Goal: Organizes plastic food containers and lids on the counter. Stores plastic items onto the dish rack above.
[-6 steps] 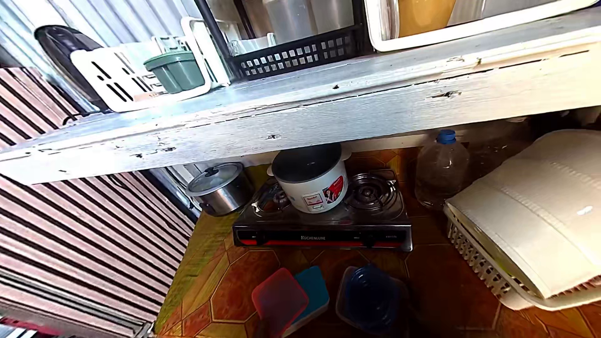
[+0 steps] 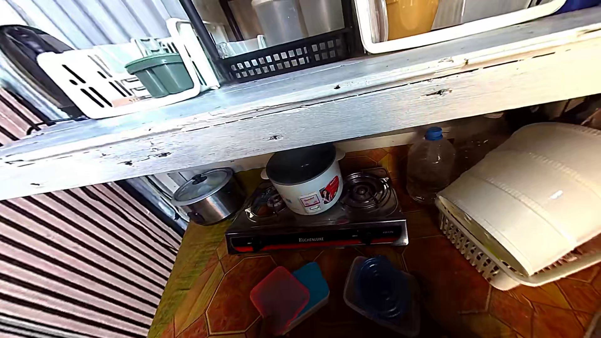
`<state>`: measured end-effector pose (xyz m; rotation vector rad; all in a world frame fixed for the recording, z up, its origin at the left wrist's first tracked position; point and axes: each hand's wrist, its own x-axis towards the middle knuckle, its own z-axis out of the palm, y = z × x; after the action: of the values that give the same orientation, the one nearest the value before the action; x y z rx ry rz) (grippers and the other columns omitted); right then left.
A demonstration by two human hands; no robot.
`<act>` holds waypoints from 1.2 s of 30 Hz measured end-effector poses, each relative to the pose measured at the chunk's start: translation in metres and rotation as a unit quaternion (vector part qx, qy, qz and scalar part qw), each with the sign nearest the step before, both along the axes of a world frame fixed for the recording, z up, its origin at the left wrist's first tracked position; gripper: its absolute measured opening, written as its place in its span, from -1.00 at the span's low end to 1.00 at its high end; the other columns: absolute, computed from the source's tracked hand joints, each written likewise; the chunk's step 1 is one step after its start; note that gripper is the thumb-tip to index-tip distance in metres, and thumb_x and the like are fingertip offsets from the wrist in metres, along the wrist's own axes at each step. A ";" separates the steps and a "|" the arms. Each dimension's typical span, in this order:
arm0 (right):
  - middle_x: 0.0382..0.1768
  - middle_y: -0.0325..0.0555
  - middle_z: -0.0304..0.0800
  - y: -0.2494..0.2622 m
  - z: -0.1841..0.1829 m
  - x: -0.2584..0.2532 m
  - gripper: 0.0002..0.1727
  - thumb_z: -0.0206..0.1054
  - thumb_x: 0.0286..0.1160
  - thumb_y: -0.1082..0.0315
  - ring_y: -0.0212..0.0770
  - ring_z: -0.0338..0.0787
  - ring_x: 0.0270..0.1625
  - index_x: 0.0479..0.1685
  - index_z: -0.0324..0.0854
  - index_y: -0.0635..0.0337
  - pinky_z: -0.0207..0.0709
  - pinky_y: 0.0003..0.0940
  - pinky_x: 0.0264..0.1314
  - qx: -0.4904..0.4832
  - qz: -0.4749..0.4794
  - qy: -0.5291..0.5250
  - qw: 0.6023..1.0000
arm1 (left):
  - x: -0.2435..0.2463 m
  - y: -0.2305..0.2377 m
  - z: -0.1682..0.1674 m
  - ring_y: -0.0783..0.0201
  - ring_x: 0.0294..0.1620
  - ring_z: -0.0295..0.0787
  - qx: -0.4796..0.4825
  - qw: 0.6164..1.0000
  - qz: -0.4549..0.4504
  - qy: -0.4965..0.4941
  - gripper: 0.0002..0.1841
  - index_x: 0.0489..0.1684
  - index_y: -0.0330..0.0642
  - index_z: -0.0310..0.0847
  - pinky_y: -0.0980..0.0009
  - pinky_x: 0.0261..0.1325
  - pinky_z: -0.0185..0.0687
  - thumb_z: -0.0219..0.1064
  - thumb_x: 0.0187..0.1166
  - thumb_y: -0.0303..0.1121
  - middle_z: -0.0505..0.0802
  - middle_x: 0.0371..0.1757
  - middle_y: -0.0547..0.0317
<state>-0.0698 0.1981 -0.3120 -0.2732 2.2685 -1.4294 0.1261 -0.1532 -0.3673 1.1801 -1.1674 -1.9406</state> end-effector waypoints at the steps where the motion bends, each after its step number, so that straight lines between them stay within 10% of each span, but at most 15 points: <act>1: 0.21 0.24 0.77 0.003 0.006 0.002 -0.41 0.31 0.47 0.45 -0.01 0.85 0.00 0.57 0.47 0.34 0.75 -0.04 0.00 0.003 -0.007 0.012 1.000 | 0.000 -0.002 0.000 0.30 -0.15 0.76 -0.012 1.000 -0.009 0.009 -0.61 0.50 -0.26 0.23 0.24 -0.17 0.76 0.00 0.80 -0.31 0.71 0.01 0.03; 10: -0.10 0.10 0.81 0.030 0.051 0.027 -0.80 0.27 0.48 0.52 -0.16 0.74 -0.38 -0.10 0.82 0.28 0.69 -0.13 -0.25 0.063 -0.055 0.159 0.984 | 0.005 -0.007 -0.005 0.17 0.10 0.71 -0.073 0.995 -0.067 -0.020 -0.51 0.58 -0.44 0.24 0.13 0.12 0.72 0.07 0.76 -0.33 0.66 0.23 -0.23; 17: -0.38 0.00 0.83 0.040 0.107 0.053 -0.72 0.24 0.56 0.52 -0.28 0.69 -0.57 0.11 0.79 0.28 0.67 -0.26 -0.42 0.071 -0.130 0.138 0.979 | 0.012 -0.015 -0.016 -0.05 0.33 0.66 -0.086 0.991 -0.092 -0.038 -0.40 0.70 -0.36 0.19 -0.02 0.30 0.65 0.15 0.75 -0.23 0.60 0.45 -0.38; 22: -0.18 0.09 0.86 0.035 0.100 0.054 -0.72 0.21 0.61 0.53 -0.26 0.77 -0.48 0.18 0.73 0.35 0.73 -0.29 -0.35 0.071 -0.139 0.086 0.984 | 0.013 -0.015 -0.018 -0.08 0.44 0.61 -0.096 0.989 -0.107 -0.030 -0.37 0.76 -0.33 0.14 -0.03 0.41 0.61 0.14 0.75 -0.22 0.54 0.54 -0.36; 31: 0.19 0.26 0.81 -0.006 -0.015 0.065 -0.67 0.22 0.66 0.47 0.03 0.88 -0.15 0.31 0.71 0.33 0.76 0.02 0.00 0.084 -0.145 0.037 0.985 | 0.008 -0.017 -0.015 -0.10 0.46 0.60 -0.094 0.989 -0.100 -0.056 -0.45 0.69 -0.34 0.26 -0.06 0.43 0.57 0.17 0.78 -0.29 0.57 0.53 -0.35; 36: 0.59 0.41 0.43 0.004 -0.011 0.076 -0.54 0.47 0.52 0.28 0.17 0.82 0.18 0.35 0.70 0.31 0.73 -0.01 0.20 0.154 -0.048 0.141 0.977 | 0.006 -0.018 -0.017 -0.11 0.45 0.61 -0.081 0.991 -0.098 -0.049 -0.44 0.74 -0.30 0.19 -0.08 0.39 0.61 0.15 0.79 -0.31 0.55 0.55 -0.35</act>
<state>0.0063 0.2025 -0.3228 -0.2840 2.7258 -1.1167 0.1325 -0.1712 -0.3846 1.1209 -1.5129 -1.9033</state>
